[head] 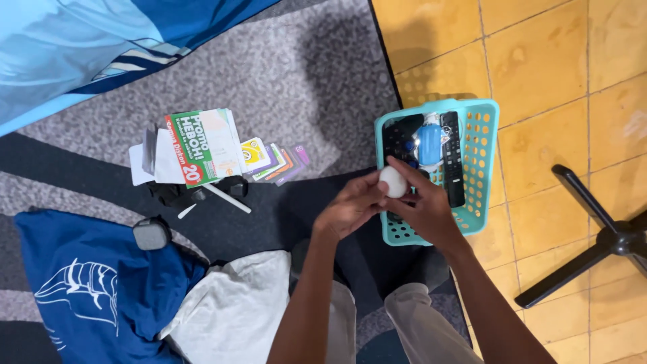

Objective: Picking up various small items and electronics from the floor and desk, placing them in a basket, and then carrying a thin mattress away.

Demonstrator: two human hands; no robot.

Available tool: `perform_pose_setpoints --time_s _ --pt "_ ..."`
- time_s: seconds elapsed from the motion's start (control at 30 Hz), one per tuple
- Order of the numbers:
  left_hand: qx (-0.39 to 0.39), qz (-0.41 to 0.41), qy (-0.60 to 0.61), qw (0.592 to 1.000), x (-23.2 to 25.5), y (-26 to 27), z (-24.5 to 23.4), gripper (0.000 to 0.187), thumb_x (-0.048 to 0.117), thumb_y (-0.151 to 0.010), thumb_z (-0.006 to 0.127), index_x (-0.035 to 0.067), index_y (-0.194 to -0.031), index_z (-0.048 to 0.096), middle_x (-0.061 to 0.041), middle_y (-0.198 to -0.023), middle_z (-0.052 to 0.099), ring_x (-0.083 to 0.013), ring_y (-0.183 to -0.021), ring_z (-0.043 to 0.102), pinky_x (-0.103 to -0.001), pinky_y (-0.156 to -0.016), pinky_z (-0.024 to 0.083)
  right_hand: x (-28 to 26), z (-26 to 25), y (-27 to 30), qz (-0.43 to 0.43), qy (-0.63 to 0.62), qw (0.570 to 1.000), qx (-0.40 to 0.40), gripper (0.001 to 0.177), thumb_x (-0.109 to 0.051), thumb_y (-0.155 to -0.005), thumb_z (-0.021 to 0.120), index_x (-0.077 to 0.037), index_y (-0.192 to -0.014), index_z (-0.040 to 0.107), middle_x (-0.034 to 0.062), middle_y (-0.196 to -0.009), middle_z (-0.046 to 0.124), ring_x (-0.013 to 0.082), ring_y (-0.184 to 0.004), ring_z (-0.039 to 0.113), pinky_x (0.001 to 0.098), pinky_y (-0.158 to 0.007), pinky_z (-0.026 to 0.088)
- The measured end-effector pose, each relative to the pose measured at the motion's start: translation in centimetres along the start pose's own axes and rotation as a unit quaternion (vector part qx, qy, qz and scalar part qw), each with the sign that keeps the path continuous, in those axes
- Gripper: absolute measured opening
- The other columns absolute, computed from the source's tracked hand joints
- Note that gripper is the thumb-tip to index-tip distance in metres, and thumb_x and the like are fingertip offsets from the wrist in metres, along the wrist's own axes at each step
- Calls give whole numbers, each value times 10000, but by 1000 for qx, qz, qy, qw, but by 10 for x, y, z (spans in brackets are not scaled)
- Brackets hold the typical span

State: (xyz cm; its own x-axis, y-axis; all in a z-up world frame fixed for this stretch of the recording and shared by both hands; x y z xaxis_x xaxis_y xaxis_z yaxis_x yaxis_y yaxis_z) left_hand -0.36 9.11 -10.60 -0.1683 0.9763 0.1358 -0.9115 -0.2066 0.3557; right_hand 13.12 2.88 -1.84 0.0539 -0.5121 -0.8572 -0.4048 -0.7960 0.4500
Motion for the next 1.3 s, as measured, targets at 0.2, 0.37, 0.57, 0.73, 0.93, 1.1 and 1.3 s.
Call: perform_pose_setpoints --time_s 0.2,0.37,0.57,0.73,0.93,1.1,1.3 --pt "50 -64 -184 979 -14 -15 -13 398 261 -1046 623 13 -1357 644 -57 -1205 705 -94 -1049 650 -267 -947 521 60 -32 7 26 90 995 43 648 -97 -792 863 -43 -1374 584 91 -1194 720 151 -1073 716 285 -885 633" --pt "400 228 -255 850 9 5 -116 163 137 -1051 630 -11 -1101 677 -51 -861 715 -149 -713 660 -281 -656 519 162 -85 -27 105 71 968 215 644 -168 -863 905 -33 -1397 572 94 -1163 708 148 -1008 696 293 -828 621" --pt "509 122 -771 362 98 82 -102 661 272 -848 842 135 -1433 567 -210 -1420 523 -439 -1244 501 -571 -981 459 123 -71 -48 151 115 916 354 740 -202 -853 890 -70 -1458 485 113 -1099 675 151 -857 678 303 -657 583" --pt "515 97 -775 353 131 106 -90 865 400 -746 846 138 -1471 452 -227 -1521 357 -483 -1340 349 -633 -1010 376 94 -34 -25 23 185 917 354 445 -144 -1022 776 -48 -1409 577 103 -993 721 163 -845 710 313 -723 582" --pt "637 210 -694 261 159 155 -128 578 287 -1036 713 75 -1508 457 -248 -1502 415 -462 -1312 424 -603 -1019 409 41 92 -19 -42 198 964 171 388 -137 -969 719 -40 -1333 625 133 -1082 706 203 -883 713 332 -762 592" --pt "616 218 -714 252 186 172 -110 495 225 -980 715 24 -1390 524 -262 -1315 478 -454 -1181 486 -565 -931 438 103 185 -68 -22 193 972 131 742 -314 -907 786 15 -1480 449 263 -1402 556 356 -1188 591 445 -951 517" --pt "474 108 -824 292 153 147 -144 389 145 -982 713 135 -1352 594 -117 -1388 527 -368 -1261 507 -534 -1028 460 52 247 -94 137 286 937 145 1159 -544 -718 901 -1 -1541 291 303 -1449 360 472 -1321 351 572 -1113 348"
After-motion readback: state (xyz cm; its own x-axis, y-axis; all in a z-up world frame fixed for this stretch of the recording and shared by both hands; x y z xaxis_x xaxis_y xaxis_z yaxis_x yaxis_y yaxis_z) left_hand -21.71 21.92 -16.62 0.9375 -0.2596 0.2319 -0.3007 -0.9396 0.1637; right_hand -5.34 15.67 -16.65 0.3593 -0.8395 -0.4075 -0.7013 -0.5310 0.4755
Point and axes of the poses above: each hand's wrist, its own y-axis away from the middle knuckle, its own z-axis out of the palm, x = y × z, the point moved 3 cm from there along -y, towards the middle knuckle
